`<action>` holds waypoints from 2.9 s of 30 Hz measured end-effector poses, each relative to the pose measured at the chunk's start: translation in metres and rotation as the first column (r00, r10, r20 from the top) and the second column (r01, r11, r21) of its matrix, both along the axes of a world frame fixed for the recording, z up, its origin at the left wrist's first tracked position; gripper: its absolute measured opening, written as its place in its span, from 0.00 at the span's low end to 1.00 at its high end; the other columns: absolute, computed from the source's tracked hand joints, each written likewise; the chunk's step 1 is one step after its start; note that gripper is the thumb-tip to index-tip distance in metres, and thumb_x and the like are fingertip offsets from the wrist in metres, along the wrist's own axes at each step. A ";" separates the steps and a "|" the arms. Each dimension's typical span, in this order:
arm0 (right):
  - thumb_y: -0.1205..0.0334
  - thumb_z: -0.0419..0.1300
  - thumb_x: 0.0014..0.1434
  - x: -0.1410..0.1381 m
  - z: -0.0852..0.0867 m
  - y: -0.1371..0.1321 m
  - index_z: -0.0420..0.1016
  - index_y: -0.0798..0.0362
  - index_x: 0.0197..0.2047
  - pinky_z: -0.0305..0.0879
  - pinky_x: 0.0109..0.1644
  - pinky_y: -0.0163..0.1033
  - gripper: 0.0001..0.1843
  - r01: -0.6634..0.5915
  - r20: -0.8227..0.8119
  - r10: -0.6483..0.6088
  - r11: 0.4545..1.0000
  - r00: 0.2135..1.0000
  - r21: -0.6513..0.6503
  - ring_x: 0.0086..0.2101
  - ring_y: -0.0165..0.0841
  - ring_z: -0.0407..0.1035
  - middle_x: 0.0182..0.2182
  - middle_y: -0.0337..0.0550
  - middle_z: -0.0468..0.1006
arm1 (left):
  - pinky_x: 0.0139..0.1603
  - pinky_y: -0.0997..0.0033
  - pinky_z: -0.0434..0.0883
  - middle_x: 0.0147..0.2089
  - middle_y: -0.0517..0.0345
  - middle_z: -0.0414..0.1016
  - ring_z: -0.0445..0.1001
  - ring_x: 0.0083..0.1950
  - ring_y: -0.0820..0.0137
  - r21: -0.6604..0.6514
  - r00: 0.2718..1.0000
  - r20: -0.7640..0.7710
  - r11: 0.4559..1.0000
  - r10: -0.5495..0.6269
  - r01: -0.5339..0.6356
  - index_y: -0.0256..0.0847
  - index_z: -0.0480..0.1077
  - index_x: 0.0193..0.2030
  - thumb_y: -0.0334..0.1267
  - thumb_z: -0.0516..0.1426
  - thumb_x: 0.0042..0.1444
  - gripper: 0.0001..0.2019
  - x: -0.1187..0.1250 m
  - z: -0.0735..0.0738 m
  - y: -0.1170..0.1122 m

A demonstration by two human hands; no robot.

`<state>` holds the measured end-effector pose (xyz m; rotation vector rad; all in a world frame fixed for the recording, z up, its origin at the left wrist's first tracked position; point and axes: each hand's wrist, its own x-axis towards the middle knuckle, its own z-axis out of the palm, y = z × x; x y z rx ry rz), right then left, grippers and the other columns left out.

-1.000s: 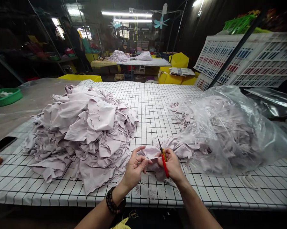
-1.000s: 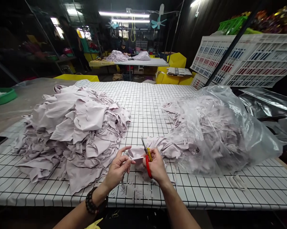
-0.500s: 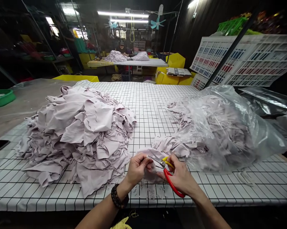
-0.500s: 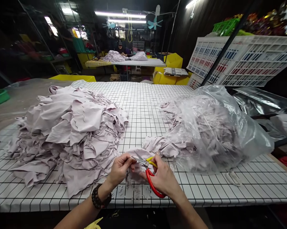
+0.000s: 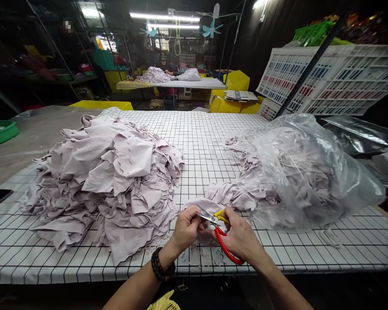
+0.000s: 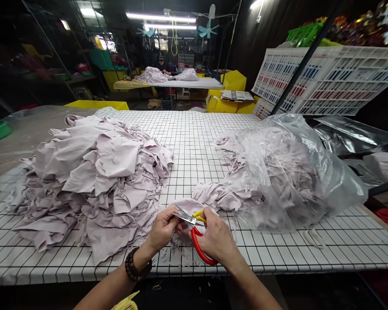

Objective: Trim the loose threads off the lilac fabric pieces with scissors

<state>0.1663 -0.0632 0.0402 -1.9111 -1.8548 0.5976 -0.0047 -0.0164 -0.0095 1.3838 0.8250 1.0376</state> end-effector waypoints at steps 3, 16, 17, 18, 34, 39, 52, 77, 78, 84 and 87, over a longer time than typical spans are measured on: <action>0.51 0.60 0.48 -0.001 -0.003 0.000 0.55 0.48 0.33 0.56 0.29 0.35 0.17 0.001 0.026 -0.001 1.000 1.000 0.018 0.27 0.33 0.66 0.26 0.35 0.70 | 0.21 0.77 0.69 0.26 0.61 0.64 0.67 0.21 0.77 -0.011 1.000 -0.010 1.000 0.000 0.000 0.36 0.69 0.30 0.39 0.54 0.60 0.11 -0.001 0.000 0.000; 0.52 0.59 0.49 0.002 -0.015 -0.001 0.55 0.48 0.31 0.52 0.27 0.36 0.15 -0.015 0.084 0.010 0.998 0.996 0.054 0.23 0.34 0.64 0.22 0.36 0.70 | 0.20 0.77 0.65 0.23 0.62 0.64 0.66 0.19 0.77 -0.060 0.997 -0.060 0.997 -0.052 0.049 0.36 0.68 0.29 0.44 0.53 0.60 0.14 -0.004 0.004 0.000; 0.52 0.59 0.49 0.003 -0.016 -0.001 0.56 0.48 0.31 0.52 0.27 0.36 0.15 -0.013 0.088 0.008 0.998 0.996 0.056 0.23 0.34 0.64 0.22 0.36 0.70 | 0.21 0.77 0.65 0.23 0.62 0.64 0.66 0.19 0.77 -0.071 0.997 -0.057 0.996 -0.056 0.052 0.36 0.68 0.29 0.44 0.53 0.60 0.14 -0.004 0.004 0.000; 0.52 0.59 0.49 0.003 -0.017 0.000 0.56 0.48 0.30 0.52 0.27 0.36 0.15 -0.011 0.093 0.005 0.998 0.996 0.058 0.22 0.33 0.64 0.21 0.35 0.70 | 0.20 0.77 0.65 0.23 0.62 0.64 0.66 0.19 0.77 -0.082 0.997 -0.054 0.995 -0.059 0.054 0.37 0.67 0.29 0.44 0.53 0.60 0.14 -0.004 0.004 0.000; 0.47 0.64 0.49 0.040 -0.034 0.008 0.59 0.50 0.29 0.61 0.27 0.34 0.19 0.089 -0.446 -0.119 0.992 0.887 -0.088 0.24 0.31 0.66 0.22 0.34 0.70 | 0.28 0.76 0.65 0.24 0.60 0.68 0.67 0.25 0.75 -0.084 1.000 -0.018 0.996 0.004 -0.005 0.35 0.70 0.30 0.45 0.55 0.59 0.14 -0.023 0.004 0.013; 0.48 0.69 0.44 0.057 -0.053 0.010 0.60 0.50 0.34 0.69 0.41 0.43 0.24 0.110 -0.614 -0.173 0.984 0.770 -0.139 0.38 0.39 0.73 0.38 0.46 0.78 | 0.34 0.75 0.64 0.29 0.57 0.68 0.65 0.31 0.73 -0.093 0.989 0.051 0.987 0.136 -0.131 0.36 0.70 0.30 0.45 0.56 0.57 0.13 -0.057 0.003 0.032; 0.55 0.61 0.50 -0.007 -0.080 0.023 0.62 0.50 0.39 0.61 0.36 0.38 0.15 -0.032 -0.136 0.036 0.999 0.990 0.033 0.35 0.37 0.70 0.36 0.42 0.75 | 0.25 0.73 0.58 0.19 0.63 0.52 0.54 0.22 0.74 -0.188 0.966 0.011 0.949 0.258 -0.251 0.42 0.51 0.17 0.43 0.49 0.53 0.17 -0.093 -0.018 0.009; 0.61 0.66 0.46 -0.011 -0.074 0.039 0.58 0.50 0.34 0.62 0.30 0.33 0.19 -0.069 -0.804 -0.064 0.989 0.591 -0.130 0.28 0.28 0.68 0.36 0.41 0.77 | 0.45 0.64 0.65 0.38 0.51 0.75 0.69 0.44 0.62 0.330 0.619 -0.780 0.899 0.088 0.288 0.40 0.74 0.42 0.31 0.53 0.57 0.10 -0.059 -0.022 0.035; 0.61 0.66 0.47 -0.013 -0.074 0.039 0.58 0.50 0.35 0.63 0.32 0.33 0.19 -0.086 -0.817 -0.049 0.989 0.574 -0.120 0.29 0.27 0.68 0.38 0.42 0.76 | 0.43 0.66 0.66 0.38 0.52 0.75 0.70 0.42 0.64 0.283 0.688 -0.725 0.925 0.034 0.253 0.41 0.73 0.45 0.34 0.53 0.59 0.10 -0.061 -0.018 0.038; 0.61 0.69 0.45 -0.032 -0.074 0.042 0.59 0.50 0.35 0.61 0.31 0.33 0.21 -0.137 -0.807 -0.002 0.985 0.590 -0.102 0.28 0.27 0.66 0.29 0.33 0.72 | 0.30 0.77 0.62 0.28 0.63 0.68 0.66 0.28 0.73 -0.031 0.901 -0.398 0.984 -0.174 0.177 0.40 0.63 0.52 0.46 0.53 0.60 0.17 -0.058 -0.003 0.040; 0.60 0.69 0.44 -0.030 -0.073 0.044 0.60 0.50 0.34 0.59 0.28 0.32 0.20 -0.086 -0.794 -0.039 0.990 0.606 -0.114 0.24 0.26 0.62 0.24 0.30 0.68 | 0.26 0.78 0.58 0.26 0.65 0.62 0.61 0.26 0.75 -0.072 0.920 -0.353 0.985 -0.170 0.154 0.40 0.62 0.51 0.47 0.50 0.61 0.16 -0.052 -0.002 0.038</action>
